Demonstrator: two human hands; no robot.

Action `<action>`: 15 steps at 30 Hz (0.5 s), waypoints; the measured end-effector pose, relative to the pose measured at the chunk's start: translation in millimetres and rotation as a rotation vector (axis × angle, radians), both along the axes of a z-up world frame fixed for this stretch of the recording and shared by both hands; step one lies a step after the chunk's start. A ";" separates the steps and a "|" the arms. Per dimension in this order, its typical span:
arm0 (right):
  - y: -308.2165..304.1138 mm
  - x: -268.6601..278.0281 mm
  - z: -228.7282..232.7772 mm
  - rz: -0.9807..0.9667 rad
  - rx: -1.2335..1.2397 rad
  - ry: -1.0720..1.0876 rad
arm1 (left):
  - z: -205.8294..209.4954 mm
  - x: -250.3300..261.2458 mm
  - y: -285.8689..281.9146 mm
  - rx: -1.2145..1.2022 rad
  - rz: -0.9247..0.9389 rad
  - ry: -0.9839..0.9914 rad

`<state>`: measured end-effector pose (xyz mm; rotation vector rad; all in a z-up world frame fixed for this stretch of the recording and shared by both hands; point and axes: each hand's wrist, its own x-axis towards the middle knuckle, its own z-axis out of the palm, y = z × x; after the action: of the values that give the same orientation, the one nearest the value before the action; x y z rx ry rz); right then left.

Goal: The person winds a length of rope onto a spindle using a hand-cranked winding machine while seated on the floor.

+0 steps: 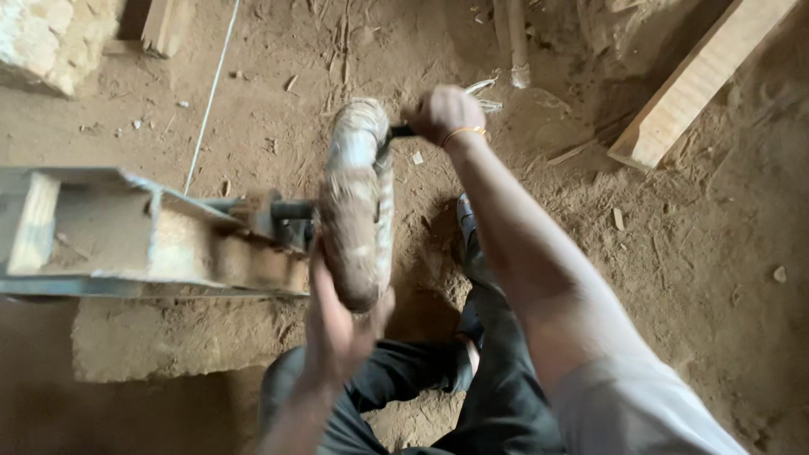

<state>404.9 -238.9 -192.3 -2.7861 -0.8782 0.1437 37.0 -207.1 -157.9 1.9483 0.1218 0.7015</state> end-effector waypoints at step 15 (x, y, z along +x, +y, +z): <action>-43.4 -82.6 -126.0 0.094 -0.108 0.191 | 40.9 41.3 9.1 0.122 0.256 0.451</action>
<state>322.3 -282.3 -318.4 -2.7698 -0.9798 0.4774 78.3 -198.1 -117.0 2.2053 0.6263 0.4266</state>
